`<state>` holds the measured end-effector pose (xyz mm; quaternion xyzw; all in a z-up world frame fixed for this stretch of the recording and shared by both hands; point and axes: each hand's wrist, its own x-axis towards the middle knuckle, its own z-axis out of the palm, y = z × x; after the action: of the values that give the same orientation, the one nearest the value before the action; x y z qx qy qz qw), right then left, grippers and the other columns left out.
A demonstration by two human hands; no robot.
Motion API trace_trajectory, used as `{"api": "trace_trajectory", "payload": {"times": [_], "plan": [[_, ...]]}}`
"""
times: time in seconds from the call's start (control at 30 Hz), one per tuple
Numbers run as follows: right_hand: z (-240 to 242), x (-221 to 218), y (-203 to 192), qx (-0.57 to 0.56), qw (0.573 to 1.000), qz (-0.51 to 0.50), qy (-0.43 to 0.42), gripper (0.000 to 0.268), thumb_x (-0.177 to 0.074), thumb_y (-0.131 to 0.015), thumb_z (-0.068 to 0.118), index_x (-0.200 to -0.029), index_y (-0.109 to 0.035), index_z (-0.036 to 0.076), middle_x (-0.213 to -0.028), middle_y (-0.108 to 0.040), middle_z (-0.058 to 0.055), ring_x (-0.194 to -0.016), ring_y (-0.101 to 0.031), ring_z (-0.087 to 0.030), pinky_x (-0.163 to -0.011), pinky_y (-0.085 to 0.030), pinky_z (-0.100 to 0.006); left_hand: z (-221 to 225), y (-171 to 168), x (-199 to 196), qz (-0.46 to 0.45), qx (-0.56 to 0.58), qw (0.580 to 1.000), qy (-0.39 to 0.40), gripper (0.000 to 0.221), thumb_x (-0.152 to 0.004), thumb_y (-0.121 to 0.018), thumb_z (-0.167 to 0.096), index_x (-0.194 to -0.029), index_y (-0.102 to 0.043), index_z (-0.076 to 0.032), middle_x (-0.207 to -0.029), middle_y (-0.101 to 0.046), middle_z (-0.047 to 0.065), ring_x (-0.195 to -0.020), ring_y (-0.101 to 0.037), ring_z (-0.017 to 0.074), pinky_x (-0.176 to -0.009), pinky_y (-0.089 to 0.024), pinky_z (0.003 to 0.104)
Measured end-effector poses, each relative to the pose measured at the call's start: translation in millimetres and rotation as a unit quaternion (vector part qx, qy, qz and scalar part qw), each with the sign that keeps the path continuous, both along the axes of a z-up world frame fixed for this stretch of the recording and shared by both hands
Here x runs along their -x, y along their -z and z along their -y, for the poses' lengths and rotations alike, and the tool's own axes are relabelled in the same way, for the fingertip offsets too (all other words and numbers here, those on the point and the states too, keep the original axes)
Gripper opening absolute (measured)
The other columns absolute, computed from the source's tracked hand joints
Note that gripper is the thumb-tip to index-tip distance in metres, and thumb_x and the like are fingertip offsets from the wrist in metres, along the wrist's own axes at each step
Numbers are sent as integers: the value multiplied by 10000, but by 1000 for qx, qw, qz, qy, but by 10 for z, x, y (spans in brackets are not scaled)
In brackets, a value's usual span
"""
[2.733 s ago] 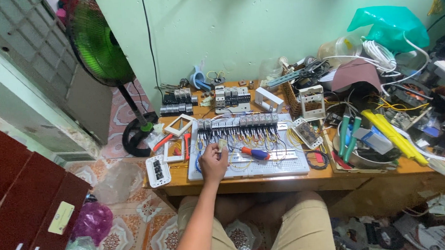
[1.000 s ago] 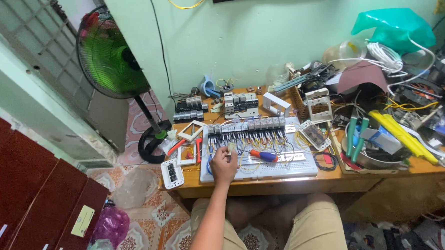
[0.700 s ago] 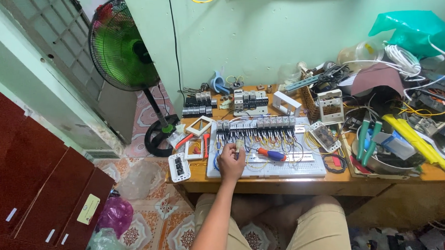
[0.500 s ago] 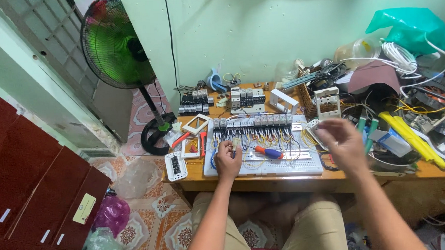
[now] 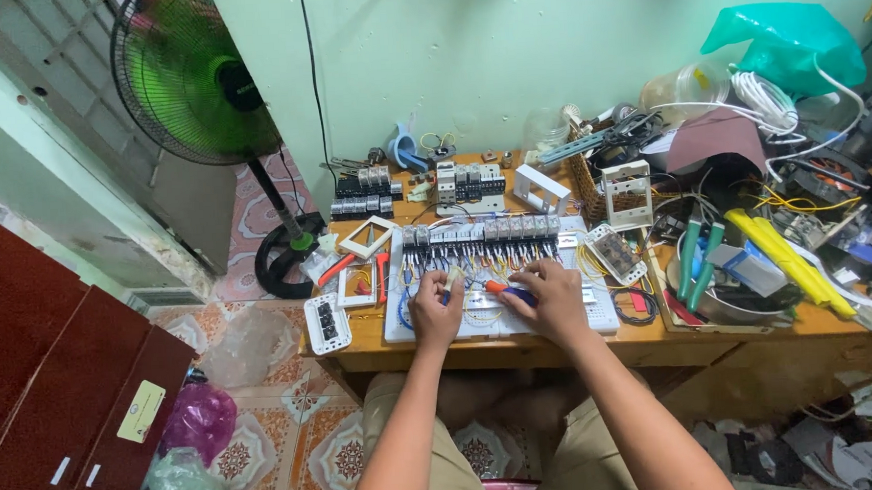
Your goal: Connecting electrical wires to a terminal block on a circuit board using a screwdriver and wire stripper.
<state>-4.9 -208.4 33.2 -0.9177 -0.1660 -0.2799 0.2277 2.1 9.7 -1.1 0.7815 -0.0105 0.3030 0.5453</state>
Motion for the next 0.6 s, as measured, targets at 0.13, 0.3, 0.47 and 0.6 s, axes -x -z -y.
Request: {"api": "trace_trajectory", "payload": {"times": [0.13, 0.3, 0.47, 0.6], "plan": [[-22, -88, 192, 43, 997, 60, -4, 256, -815, -772, 517, -935, -742, 294, -950, -674, 75, -917, -610, -192, -815, -386, -379, 44, -56, 16, -9, 4, 1000, 13, 257, -936, -736, -308, -1023, -681, -73, -723, -699, 140, -594, -684, 329, -563, -518, 438], [-73, 41, 137, -100, 994, -24, 45, 267, -885, -756, 437, -1040, -699, 226, -849, -718, -4, -791, -698, -240, -748, -467, -386, 85, -99, 38, -63, -169, 984, -2, 213, -896, -733, -310, -1020, -691, -142, -944, -739, 71, -842, -750, 323, -702, -606, 432], [-147, 422, -177, -322, 928, -146, 116, 250, -943, -707, 430, -1136, -716, 270, -741, -721, -55, -675, -689, -271, -664, -501, -375, 149, -138, 48, -63, -273, 960, 17, 262, -891, -731, -282, -1094, -704, -119, -1048, -692, 77, -969, -732, 322, -812, -604, 436], [-311, 718, -335, -476, 858, -191, -20, 293, -990, -592, 267, -1246, -690, 164, -802, -725, -92, -557, -594, -173, -542, -473, -304, 179, -508, 301, -87, -115, 986, 80, 412, -878, -775, -349, -1192, -712, -91, -1104, -730, 126, -963, -727, 310, -787, -578, 391]]}}
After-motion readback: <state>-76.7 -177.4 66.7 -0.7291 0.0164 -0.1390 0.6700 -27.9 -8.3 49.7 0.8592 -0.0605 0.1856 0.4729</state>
